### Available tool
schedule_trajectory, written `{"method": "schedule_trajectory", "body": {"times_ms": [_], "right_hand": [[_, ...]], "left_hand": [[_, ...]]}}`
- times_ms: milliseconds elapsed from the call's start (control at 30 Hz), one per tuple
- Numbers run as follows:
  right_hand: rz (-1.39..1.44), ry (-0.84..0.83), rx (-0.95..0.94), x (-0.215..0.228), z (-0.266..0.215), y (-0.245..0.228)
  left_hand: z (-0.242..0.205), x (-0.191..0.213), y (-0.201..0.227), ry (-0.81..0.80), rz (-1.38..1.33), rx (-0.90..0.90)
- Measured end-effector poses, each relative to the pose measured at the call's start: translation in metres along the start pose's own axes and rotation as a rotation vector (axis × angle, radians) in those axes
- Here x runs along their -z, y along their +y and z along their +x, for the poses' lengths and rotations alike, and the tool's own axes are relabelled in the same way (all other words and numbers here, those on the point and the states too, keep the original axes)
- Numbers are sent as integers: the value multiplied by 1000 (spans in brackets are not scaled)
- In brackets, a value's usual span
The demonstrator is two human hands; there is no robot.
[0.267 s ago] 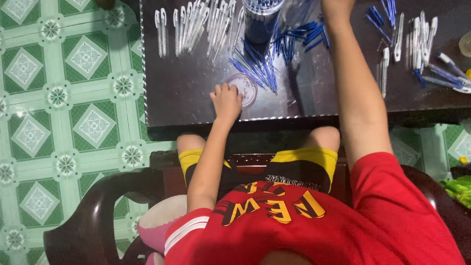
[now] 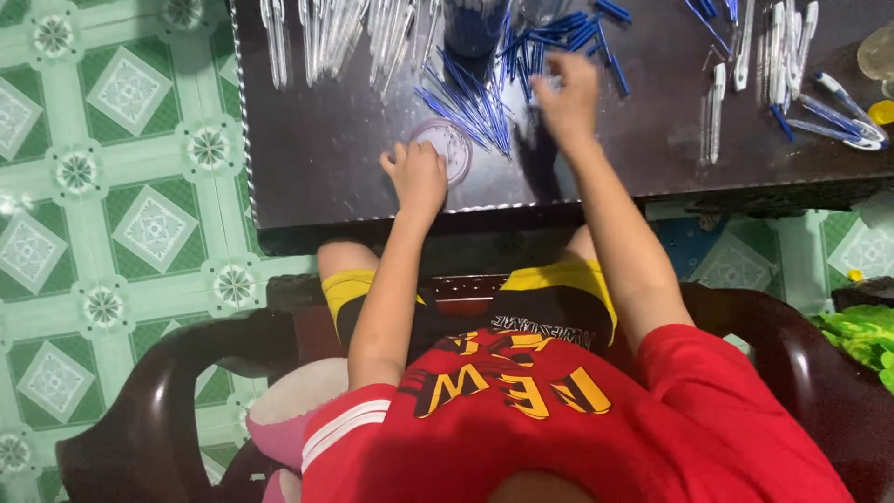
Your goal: Assembling ballpoint pens by manually inserting ink refills into clear plastic barrels.
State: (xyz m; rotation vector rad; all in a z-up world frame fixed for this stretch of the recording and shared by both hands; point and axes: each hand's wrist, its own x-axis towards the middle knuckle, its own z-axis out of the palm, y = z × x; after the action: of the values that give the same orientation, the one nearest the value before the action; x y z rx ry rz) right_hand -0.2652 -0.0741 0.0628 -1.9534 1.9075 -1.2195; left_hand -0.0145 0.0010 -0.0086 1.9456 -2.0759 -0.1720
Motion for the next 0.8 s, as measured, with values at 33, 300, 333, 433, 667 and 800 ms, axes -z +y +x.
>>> {"method": "schedule_trajectory", "body": {"times_ms": [33,300,333,433,667,800], "right_hand": [[-60,-258,-192,-14,-13,0],[-301,-291,-112,-68,-22,13],[-297,-295,-115,-67,-20,9],[-187,-256,-157,-69,-22,20],[230,-140,-130,-27,-47,-33],[868,-271,-389,-10,-58,-72]], "left_hand": [[-1,4,0,87,-10,18],[-13,12,5,203,-464,233],[-13,11,4,264,-607,192],[-12,-10,-3,250,-769,289],[-2,9,15,172,-1263,401],[-6,45,29,124,-1364,243]]}}
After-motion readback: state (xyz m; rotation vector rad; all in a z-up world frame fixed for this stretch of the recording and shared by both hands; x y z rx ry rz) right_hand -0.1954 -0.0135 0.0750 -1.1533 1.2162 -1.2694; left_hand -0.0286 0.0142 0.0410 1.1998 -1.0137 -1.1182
